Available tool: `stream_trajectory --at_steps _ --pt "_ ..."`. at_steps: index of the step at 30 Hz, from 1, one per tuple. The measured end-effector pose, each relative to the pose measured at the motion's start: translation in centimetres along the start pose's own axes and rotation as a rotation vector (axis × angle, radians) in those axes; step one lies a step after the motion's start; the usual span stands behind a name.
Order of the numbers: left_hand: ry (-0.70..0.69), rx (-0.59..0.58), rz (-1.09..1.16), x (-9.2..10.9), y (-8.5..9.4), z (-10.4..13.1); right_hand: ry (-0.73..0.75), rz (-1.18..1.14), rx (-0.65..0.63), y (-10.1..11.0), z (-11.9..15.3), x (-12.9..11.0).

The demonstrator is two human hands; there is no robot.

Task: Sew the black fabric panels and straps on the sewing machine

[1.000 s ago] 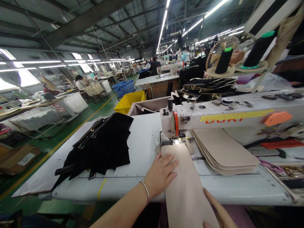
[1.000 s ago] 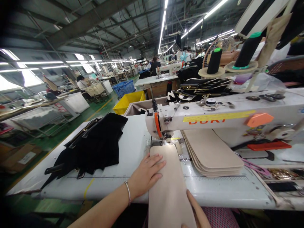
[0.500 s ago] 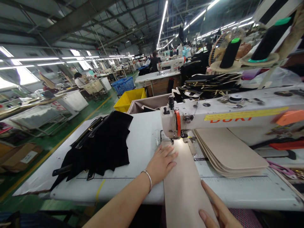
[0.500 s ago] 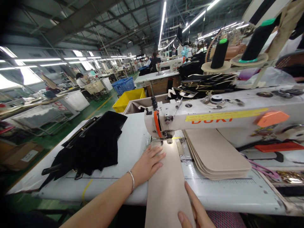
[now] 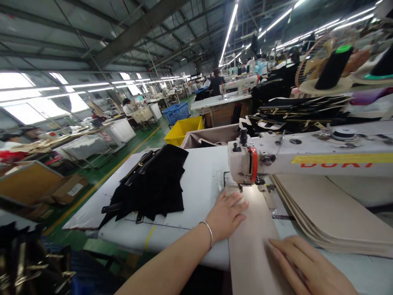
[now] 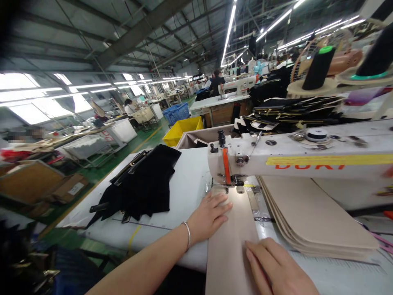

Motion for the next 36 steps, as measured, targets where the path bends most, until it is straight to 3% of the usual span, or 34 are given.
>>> stream_trajectory --at_steps 2,4,7,9,12,15,17,20,22,24,26,29,30,32,34,36 --pt "-0.044 -0.04 0.024 -1.4 1.2 0.1 -0.05 0.033 -0.024 -1.5 -2.9 0.8" --pt "0.036 -0.082 -0.056 -4.4 3.3 0.7 -0.07 0.059 -0.05 -3.3 -5.1 1.6" --pt "0.42 -0.066 -0.336 -10.9 7.2 2.8 -0.056 0.083 -0.069 -5.1 -6.4 2.9" --pt "0.582 -0.037 -0.426 -14.8 9.2 4.4 -0.063 0.089 -0.071 -5.5 -6.2 3.5" --pt "0.672 -0.075 -0.476 -18.6 10.3 6.1 -0.075 0.093 -0.062 -5.4 -5.7 3.8" --pt "0.654 -0.14 -0.48 -20.0 10.4 6.3 -0.082 0.084 -0.069 -5.4 -5.7 3.7" --pt "0.641 -0.138 -0.486 -20.2 11.3 6.2 -0.088 0.077 -0.076 -5.4 -5.8 3.5" --pt "0.665 -0.035 -0.522 -19.2 13.9 6.0 -0.098 0.065 -0.074 -5.1 -6.1 3.3" --pt "0.67 0.084 -0.557 -17.0 15.4 5.9 -0.102 0.054 -0.069 -4.8 -6.4 3.2" --pt "0.598 0.198 -0.552 -13.4 15.8 5.8 -0.107 0.043 -0.079 -4.4 -7.0 3.0" --pt "0.433 0.167 -0.435 -8.9 14.8 5.6 -0.12 0.041 -0.091 -4.2 -7.6 2.9" --pt "0.065 -0.191 -0.09 -3.7 11.5 5.2 -0.149 0.051 -0.093 -4.1 -8.2 2.8" --pt "-0.002 -0.238 -0.012 -2.9 10.4 4.8 -0.156 0.052 -0.093 -4.2 -8.3 2.7" --pt "0.034 -0.157 0.023 -3.3 8.1 3.4 -0.16 0.048 -0.094 -4.2 -8.4 2.6" --pt "0.229 -0.003 -0.042 -5.3 6.0 1.3 -0.16 0.042 -0.095 -4.2 -8.3 2.5" --pt "0.377 0.037 -0.074 -7.4 4.1 -0.9 -0.162 0.037 -0.093 -4.0 -8.3 2.4"
Point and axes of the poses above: each hand's wrist, its own z-axis away from the middle knuckle, its own y-axis out of the back of the hand, x = y × z, the point moved 1 cm from there along -z, towards the middle knuckle, and after that the axes turned 11 degrees about -z, right-handed, at the moved point
